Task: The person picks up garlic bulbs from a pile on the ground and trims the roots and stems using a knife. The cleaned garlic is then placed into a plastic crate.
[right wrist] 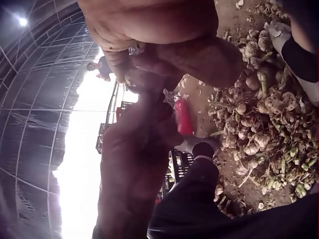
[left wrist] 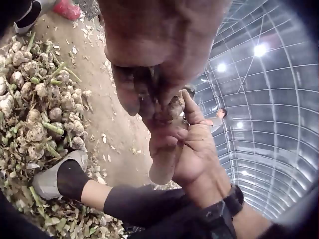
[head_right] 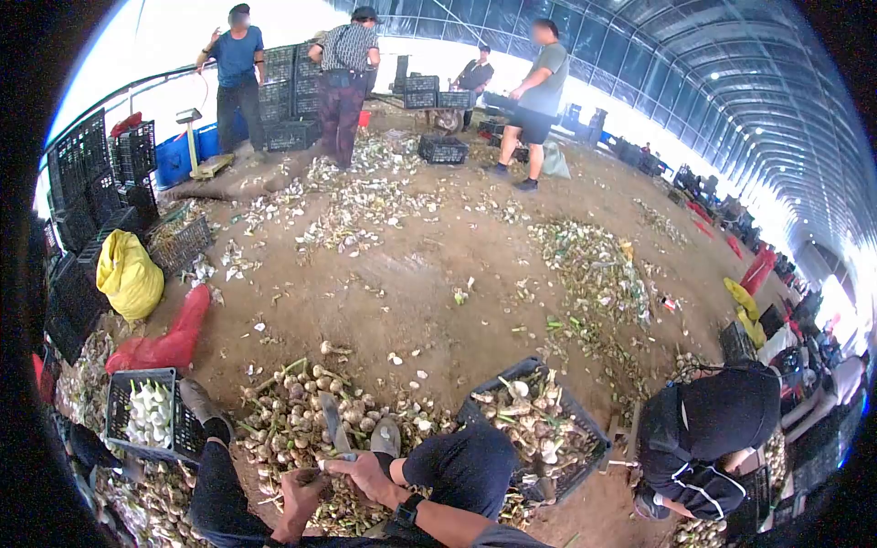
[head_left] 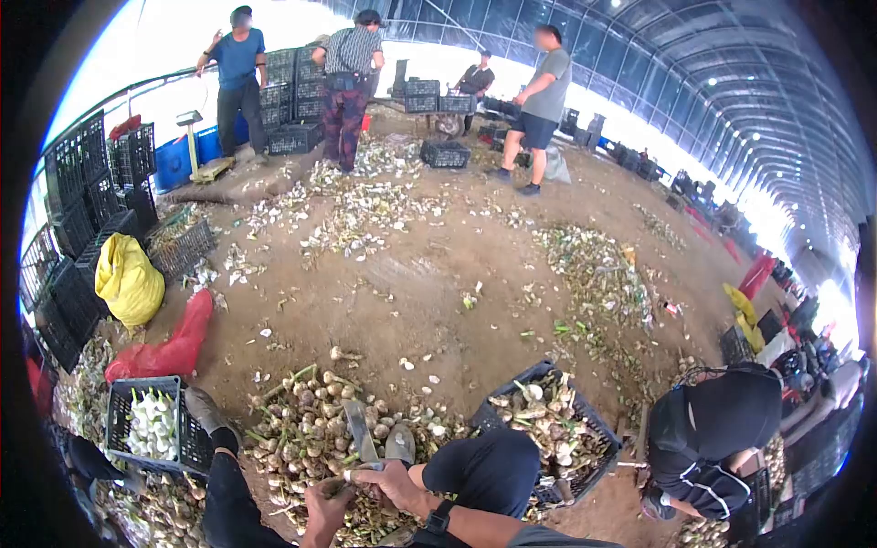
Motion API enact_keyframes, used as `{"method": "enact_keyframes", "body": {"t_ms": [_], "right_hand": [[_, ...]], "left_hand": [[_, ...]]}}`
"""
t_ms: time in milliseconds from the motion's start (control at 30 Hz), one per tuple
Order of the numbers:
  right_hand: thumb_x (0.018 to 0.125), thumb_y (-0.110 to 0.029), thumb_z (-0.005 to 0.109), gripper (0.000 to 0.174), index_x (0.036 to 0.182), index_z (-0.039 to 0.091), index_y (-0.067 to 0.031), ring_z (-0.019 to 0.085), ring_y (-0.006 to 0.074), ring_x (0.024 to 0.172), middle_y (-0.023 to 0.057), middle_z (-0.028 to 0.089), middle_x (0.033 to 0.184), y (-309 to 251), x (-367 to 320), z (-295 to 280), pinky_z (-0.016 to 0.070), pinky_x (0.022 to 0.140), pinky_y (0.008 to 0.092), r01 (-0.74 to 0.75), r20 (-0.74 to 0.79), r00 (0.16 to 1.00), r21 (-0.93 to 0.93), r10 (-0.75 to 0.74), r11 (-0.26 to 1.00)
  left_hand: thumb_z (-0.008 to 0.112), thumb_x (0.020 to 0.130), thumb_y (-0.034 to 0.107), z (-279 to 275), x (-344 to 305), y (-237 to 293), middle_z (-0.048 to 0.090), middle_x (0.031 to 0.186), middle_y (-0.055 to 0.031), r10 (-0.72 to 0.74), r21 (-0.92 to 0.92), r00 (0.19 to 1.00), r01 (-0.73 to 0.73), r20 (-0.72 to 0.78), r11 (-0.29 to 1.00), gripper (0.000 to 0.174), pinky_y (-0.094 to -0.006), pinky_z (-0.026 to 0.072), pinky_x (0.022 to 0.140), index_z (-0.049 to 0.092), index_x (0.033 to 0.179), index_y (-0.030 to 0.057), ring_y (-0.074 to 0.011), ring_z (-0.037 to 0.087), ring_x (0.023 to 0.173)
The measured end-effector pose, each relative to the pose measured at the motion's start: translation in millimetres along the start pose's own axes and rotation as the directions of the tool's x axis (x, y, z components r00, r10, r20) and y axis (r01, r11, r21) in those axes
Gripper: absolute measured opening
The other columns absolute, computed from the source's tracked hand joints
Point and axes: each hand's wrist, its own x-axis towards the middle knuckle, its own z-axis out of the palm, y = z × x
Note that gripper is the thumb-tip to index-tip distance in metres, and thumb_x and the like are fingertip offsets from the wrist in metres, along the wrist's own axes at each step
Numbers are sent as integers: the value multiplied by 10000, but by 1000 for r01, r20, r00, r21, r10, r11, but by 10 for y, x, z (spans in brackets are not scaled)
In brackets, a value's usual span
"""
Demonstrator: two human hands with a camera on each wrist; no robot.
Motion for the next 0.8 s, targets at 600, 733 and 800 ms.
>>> {"method": "enact_keyframes", "body": {"t_ms": [600,733,800], "right_hand": [[816,-209,763,318,589,635,-27,520,177,434,71,590,542,580,-78,157,362,420,343,-107,-124,986,66,114,992],[785,1,656,299,549,475,-21,448,170,413,60,456,467,1043,-51,128,390,451,342,293,143,955,-315,-260,903],[784,-43,663,263,552,540,-20,477,158,417,64,504,474,1194,-68,19,378,444,333,332,192,940,-320,-283,887]], "left_hand": [[715,863,86,-466,222,401,669,785,-38,-19,-222,981,-25,-195,975,143,-269,488,528,697,947,-28,-132,616,607],[706,886,154,-415,568,63,671,805,-51,-131,-204,987,109,-96,973,197,-290,538,543,685,993,-10,-158,628,593],[690,905,175,-270,706,-46,672,810,-75,-199,-163,980,199,14,966,218,-312,566,550,664,1014,-13,-174,648,625]]}}
